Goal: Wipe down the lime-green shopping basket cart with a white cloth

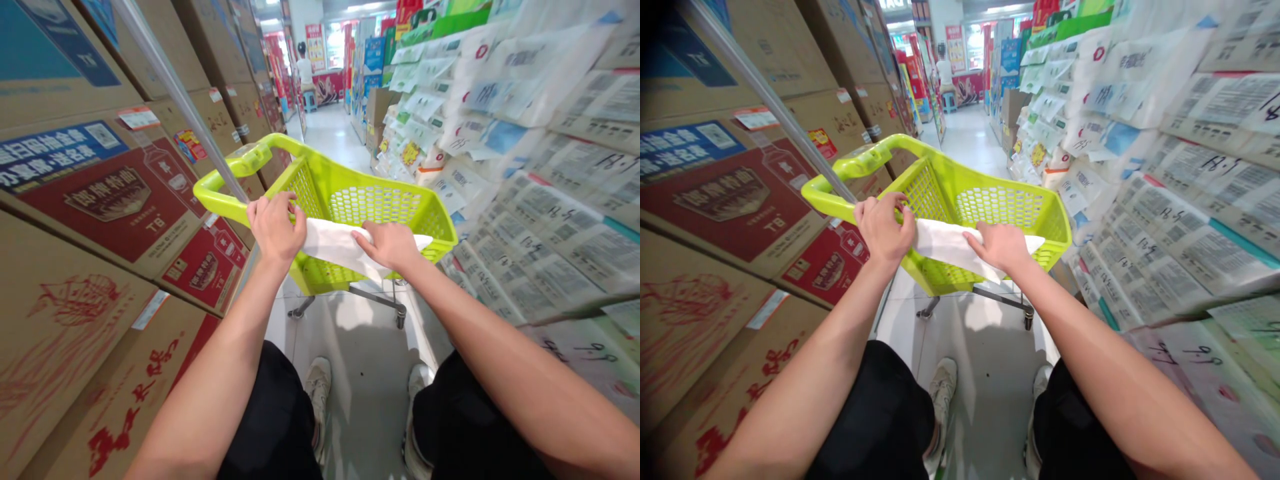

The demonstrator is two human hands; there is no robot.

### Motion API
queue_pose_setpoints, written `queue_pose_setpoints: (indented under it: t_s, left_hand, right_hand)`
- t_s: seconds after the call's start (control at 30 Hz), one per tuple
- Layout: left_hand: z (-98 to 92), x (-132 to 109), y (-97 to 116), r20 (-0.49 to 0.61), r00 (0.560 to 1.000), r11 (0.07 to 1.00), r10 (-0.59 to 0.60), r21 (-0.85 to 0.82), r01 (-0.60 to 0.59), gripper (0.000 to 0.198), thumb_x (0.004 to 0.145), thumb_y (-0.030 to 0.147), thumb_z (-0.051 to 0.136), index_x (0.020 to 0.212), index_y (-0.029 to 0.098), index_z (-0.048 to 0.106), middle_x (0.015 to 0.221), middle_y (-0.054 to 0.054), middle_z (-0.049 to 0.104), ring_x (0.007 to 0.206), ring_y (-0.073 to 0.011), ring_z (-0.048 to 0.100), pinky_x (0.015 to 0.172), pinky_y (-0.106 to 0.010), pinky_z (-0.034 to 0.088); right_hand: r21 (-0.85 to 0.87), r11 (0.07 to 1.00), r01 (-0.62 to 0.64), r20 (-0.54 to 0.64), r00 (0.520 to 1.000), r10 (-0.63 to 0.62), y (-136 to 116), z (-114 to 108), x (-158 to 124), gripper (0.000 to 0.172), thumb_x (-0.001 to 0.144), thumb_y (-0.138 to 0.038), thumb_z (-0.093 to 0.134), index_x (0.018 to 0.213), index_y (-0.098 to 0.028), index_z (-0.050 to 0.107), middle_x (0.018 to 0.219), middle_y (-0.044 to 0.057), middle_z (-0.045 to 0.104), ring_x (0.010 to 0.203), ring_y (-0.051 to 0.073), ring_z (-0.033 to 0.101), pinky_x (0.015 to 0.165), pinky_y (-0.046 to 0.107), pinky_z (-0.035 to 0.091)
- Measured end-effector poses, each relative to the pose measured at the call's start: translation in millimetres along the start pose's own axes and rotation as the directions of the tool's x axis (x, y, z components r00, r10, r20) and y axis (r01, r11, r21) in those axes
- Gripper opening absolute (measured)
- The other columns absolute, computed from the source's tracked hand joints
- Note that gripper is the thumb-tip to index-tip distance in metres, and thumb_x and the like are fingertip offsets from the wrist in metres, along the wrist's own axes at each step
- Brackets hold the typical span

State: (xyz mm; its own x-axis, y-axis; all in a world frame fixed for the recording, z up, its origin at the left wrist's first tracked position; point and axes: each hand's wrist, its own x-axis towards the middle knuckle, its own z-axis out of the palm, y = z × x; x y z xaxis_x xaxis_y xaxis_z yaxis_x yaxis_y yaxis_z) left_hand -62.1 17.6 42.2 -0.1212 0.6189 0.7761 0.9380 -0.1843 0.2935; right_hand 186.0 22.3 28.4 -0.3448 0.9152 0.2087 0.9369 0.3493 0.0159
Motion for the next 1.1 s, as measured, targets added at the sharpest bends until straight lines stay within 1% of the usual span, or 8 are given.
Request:
queue_pose_setpoints:
  t_s: [0.17, 0.3, 0.4, 0.5, 0.57, 0.7, 0.93, 1.1]
  left_hand:
    - [-2.4, 0, -1, -0.012, 1.000, 1.000, 0.000, 0.031, 0.000, 0.021, 0.093, 0.045, 0.062, 0.102, 0.027, 0.067, 0.088, -0.005, 0.072, 0.099, -0.0314, 0.058, 0.106, -0.051, 0.031]
    - [-1.7, -3, 8, -0.001, 1.000, 1.000, -0.003, 0.031, 0.003, 0.021, 0.093, 0.046, 0.061, 0.097, 0.026, 0.067, 0.092, -0.006, 0.072, 0.102, -0.0326, 0.057, 0.106, -0.053, 0.029]
    - [1.1, -5, 17, -0.001, 1.000, 0.999, 0.012, 0.035, -0.012, 0.020, 0.093, 0.044, 0.060, 0.096, 0.026, 0.067, 0.092, -0.006, 0.072, 0.104, -0.0329, 0.056, 0.107, -0.053, 0.029]
    - [4.0, -6, 25, 0.033, 0.998, 0.998, 0.049, 0.035, -0.050, 0.019, 0.093, 0.042, 0.059, 0.098, 0.026, 0.068, 0.098, -0.007, 0.073, 0.108, -0.0341, 0.057, 0.108, -0.054, 0.028]
    - [5.2, -7, 29, 0.056, 0.996, 0.996, 0.075, 0.039, -0.078, 0.019, 0.093, 0.041, 0.059, 0.100, 0.025, 0.069, 0.101, -0.008, 0.074, 0.110, -0.0349, 0.057, 0.109, -0.054, 0.028]
    - [6.0, -7, 28, 0.083, 0.990, 0.992, 0.117, 0.041, -0.121, 0.019, 0.093, 0.039, 0.058, 0.101, 0.026, 0.069, 0.101, -0.009, 0.073, 0.110, -0.0349, 0.058, 0.109, -0.054, 0.029]
    - [5.8, -4, 15, 0.068, 0.987, 0.986, 0.144, 0.075, -0.149, 0.019, 0.094, 0.040, 0.057, 0.094, 0.026, 0.069, 0.097, -0.008, 0.072, 0.108, -0.0341, 0.058, 0.107, -0.054, 0.031]
    - [8.1, -3, 16, 0.018, 0.997, 0.995, 0.077, 0.068, -0.078, 0.019, 0.095, 0.039, 0.056, 0.087, 0.026, 0.067, 0.094, -0.007, 0.073, 0.107, -0.0332, 0.057, 0.107, -0.055, 0.030]
  right_hand:
    - [-0.043, 0.998, -0.038, 0.002, 0.999, 0.038, 39, 6, -19, 0.072, 0.106, -0.067, 0.017, 0.124, -0.022, 0.070, 0.100, 0.014, 0.078, 0.092, 0.032, 0.072, 0.071, 0.035, 0.039]
    - [0.018, 1.000, 0.024, -0.107, 0.994, -0.022, 51, 8, -26, 0.059, 0.108, -0.057, 0.026, 0.136, -0.020, 0.062, 0.123, 0.014, 0.076, 0.104, 0.030, 0.070, 0.077, 0.034, 0.040]
    - [0.016, 0.995, 0.096, -0.131, 0.987, -0.093, 35, 5, -20, 0.056, 0.108, -0.053, 0.027, 0.133, -0.018, 0.063, 0.125, 0.015, 0.075, 0.107, 0.030, 0.068, 0.081, 0.035, 0.040]
    - [-0.002, 0.998, 0.068, -0.089, 0.994, -0.068, 6, 2, -7, 0.063, 0.106, -0.062, 0.026, 0.120, -0.017, 0.068, 0.110, 0.015, 0.077, 0.097, 0.031, 0.069, 0.077, 0.035, 0.038]
    - [0.010, 0.999, 0.036, -0.087, 0.996, -0.035, -11, 0, 2, 0.066, 0.105, -0.066, 0.025, 0.117, -0.018, 0.068, 0.107, 0.015, 0.077, 0.094, 0.031, 0.070, 0.074, 0.035, 0.037]
    - [0.040, 0.998, 0.053, -0.072, 0.996, -0.050, -19, -3, 12, 0.065, 0.105, -0.067, 0.025, 0.120, -0.020, 0.067, 0.112, 0.015, 0.077, 0.096, 0.032, 0.070, 0.073, 0.034, 0.037]
    - [-0.046, 0.998, 0.037, 0.004, 0.999, -0.037, 30, 0, -5, 0.066, 0.104, -0.070, 0.030, 0.124, -0.021, 0.070, 0.108, 0.015, 0.078, 0.097, 0.032, 0.069, 0.077, 0.035, 0.040]
    - [-0.086, 0.991, 0.100, -0.085, 0.991, -0.107, 58, 5, -14, 0.063, 0.103, -0.069, 0.036, 0.112, -0.019, 0.075, 0.120, 0.016, 0.076, 0.116, 0.034, 0.064, 0.088, 0.039, 0.040]
